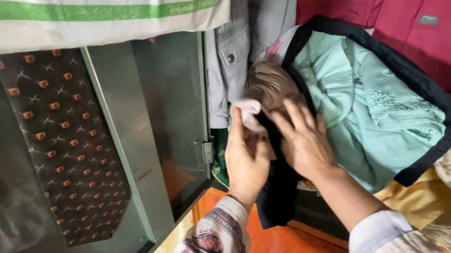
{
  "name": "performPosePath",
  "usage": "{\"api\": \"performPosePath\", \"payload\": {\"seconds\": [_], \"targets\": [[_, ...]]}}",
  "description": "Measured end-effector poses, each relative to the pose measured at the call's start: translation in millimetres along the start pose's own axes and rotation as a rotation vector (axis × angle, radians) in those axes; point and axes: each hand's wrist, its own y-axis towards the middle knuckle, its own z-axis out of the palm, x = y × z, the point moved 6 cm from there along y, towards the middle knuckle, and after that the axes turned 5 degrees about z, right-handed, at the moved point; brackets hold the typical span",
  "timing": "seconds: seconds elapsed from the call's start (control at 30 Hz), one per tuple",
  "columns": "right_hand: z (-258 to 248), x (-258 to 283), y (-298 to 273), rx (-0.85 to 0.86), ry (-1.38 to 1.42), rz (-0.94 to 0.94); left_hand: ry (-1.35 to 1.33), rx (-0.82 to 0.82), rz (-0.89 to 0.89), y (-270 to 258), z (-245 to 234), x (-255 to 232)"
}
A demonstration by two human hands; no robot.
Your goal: The person opens a metal wardrobe, removes several pieces of clothing, and places them on a nearby bed.
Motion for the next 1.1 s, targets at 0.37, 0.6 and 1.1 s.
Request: {"api": "performPosePath", "payload": {"seconds": [0.37, 0.6, 1.1], "targets": [[81, -24, -6, 0.134, -0.016, 0.254, 0.079, -0.147, 0.203, -41, -43, -21], [60, 47, -19, -0.093, -0.046, -0.153, 0.085, -0.113, 0.066, -59, -47, 0], [173, -18, -10, 0.299, -0.455, -0.01, 0.183, -0.001, 0.294, -84, -86, -78]]}}
